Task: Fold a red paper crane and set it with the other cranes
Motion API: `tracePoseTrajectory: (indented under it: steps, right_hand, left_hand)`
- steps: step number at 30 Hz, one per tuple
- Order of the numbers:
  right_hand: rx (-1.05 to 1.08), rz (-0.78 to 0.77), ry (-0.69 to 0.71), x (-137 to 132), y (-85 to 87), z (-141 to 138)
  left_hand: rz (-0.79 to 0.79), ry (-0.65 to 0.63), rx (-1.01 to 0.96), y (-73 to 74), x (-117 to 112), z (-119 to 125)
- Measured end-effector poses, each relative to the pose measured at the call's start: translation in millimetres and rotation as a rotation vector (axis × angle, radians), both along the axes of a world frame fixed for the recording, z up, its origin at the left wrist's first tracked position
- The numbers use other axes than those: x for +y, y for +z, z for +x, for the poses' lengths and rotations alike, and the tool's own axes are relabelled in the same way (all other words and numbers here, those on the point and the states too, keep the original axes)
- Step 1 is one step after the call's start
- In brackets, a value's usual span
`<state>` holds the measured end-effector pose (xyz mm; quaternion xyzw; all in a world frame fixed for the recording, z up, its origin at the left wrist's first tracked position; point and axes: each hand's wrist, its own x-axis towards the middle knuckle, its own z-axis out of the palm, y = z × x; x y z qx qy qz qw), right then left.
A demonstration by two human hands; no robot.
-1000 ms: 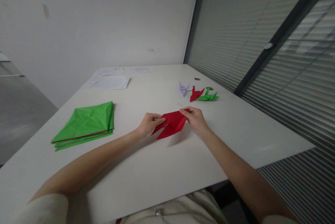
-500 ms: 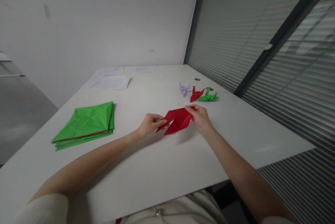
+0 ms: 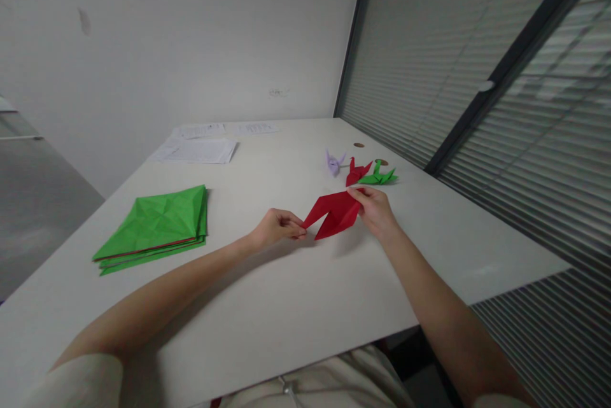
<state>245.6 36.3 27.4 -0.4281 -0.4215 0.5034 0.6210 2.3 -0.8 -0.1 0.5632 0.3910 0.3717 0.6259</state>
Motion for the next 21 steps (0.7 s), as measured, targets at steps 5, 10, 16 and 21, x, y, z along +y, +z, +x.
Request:
tracePoseTrajectory:
  steps: [5, 10, 16, 21]
  right_hand:
    - [-0.015, -0.016, -0.002, 4.5, -3.0, 5.2]
    - [-0.011, -0.020, -0.013, 5.4, -3.4, 7.4]
    - [-0.033, -0.012, -0.012, 5.7, -2.9, 8.8]
    - [-0.031, -0.015, -0.006, 7.2, -3.6, 9.3]
  left_hand:
    - [-0.126, -0.055, -0.090, -0.2, 2.7, -2.2]
    - [-0.131, -0.038, -0.101, 0.5, 2.7, -2.3]
    - [-0.017, -0.001, 0.022, -3.7, 4.9, -2.0]
    - [0.049, -0.059, 0.074, -5.1, 4.3, -3.5]
